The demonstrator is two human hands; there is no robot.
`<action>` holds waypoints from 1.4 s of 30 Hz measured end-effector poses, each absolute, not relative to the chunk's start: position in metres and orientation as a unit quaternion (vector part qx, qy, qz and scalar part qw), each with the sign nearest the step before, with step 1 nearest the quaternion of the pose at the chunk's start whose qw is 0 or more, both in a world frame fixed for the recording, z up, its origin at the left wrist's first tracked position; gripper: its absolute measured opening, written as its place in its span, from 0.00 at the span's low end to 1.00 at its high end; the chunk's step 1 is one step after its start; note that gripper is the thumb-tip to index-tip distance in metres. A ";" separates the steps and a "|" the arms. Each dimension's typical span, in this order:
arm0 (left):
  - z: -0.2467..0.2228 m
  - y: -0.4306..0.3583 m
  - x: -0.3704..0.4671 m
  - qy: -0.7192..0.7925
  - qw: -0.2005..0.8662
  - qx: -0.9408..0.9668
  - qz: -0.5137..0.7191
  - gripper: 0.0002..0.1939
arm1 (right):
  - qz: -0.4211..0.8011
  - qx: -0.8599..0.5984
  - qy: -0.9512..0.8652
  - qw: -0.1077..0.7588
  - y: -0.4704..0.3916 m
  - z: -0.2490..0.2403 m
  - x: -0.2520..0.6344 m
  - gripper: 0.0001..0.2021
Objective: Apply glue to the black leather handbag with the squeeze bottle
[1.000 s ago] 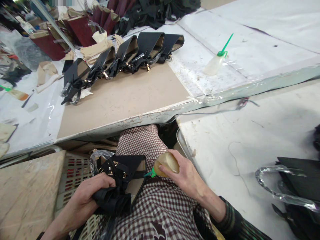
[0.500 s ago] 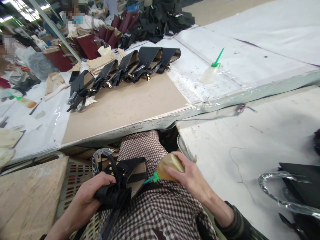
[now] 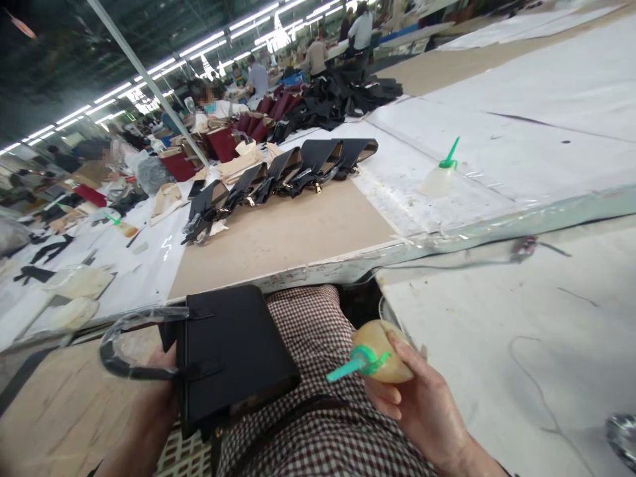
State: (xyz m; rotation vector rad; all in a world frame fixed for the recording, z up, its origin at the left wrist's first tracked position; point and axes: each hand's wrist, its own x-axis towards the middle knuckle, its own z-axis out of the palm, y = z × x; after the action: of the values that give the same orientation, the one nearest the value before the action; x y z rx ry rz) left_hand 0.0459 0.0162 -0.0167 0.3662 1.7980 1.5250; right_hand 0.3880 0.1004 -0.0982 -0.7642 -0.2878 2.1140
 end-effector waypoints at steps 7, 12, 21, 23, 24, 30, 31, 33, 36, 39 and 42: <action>-0.025 -0.001 0.065 0.590 0.413 0.080 0.689 0.23 | 0.893 -0.235 -0.197 0.330 0.072 -0.081 0.364 0.21; -0.004 -0.013 0.091 0.613 0.386 -0.004 0.689 0.19 | 0.910 -0.174 -0.271 0.261 0.062 -0.065 0.355 0.26; -0.024 -0.010 0.119 0.610 0.459 -0.023 0.646 0.16 | 0.920 -0.251 -0.126 0.274 0.069 -0.088 0.303 0.20; -0.031 -0.006 0.113 0.617 0.499 0.010 0.608 0.15 | 0.905 -0.275 -0.085 0.314 0.077 -0.094 0.295 0.20; -0.033 -0.006 0.109 0.628 0.516 0.041 0.582 0.15 | 0.900 -0.278 -0.071 0.327 0.082 -0.095 0.294 0.20; -0.046 -0.021 0.072 0.713 0.273 0.531 0.367 0.21 | 0.875 -0.307 -0.031 0.373 0.107 -0.094 0.302 0.20; -0.047 -0.020 0.067 0.685 0.147 0.621 0.353 0.18 | 0.873 -0.310 -0.027 0.376 0.110 -0.094 0.303 0.19; -0.047 -0.012 0.061 0.581 -0.078 0.744 0.322 0.11 | 0.872 -0.310 -0.023 0.378 0.114 -0.093 0.304 0.19; -0.048 0.016 0.059 0.461 -0.195 0.833 0.236 0.19 | 0.874 -0.306 -0.022 0.376 0.116 -0.093 0.301 0.17; -0.064 0.051 0.058 0.448 -0.146 0.863 0.183 0.31 | 0.880 -0.298 -0.030 0.368 0.112 -0.093 0.300 0.14; -0.098 0.078 0.056 0.476 -0.017 0.862 0.175 0.37 | 0.881 -0.294 -0.097 0.358 0.108 -0.094 0.303 0.11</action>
State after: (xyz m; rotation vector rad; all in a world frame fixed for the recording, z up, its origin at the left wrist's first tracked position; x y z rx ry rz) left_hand 0.0556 0.0781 -0.0981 2.7368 1.5133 0.5549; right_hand 0.3034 0.1076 -0.0944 -0.7584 -0.2504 2.2729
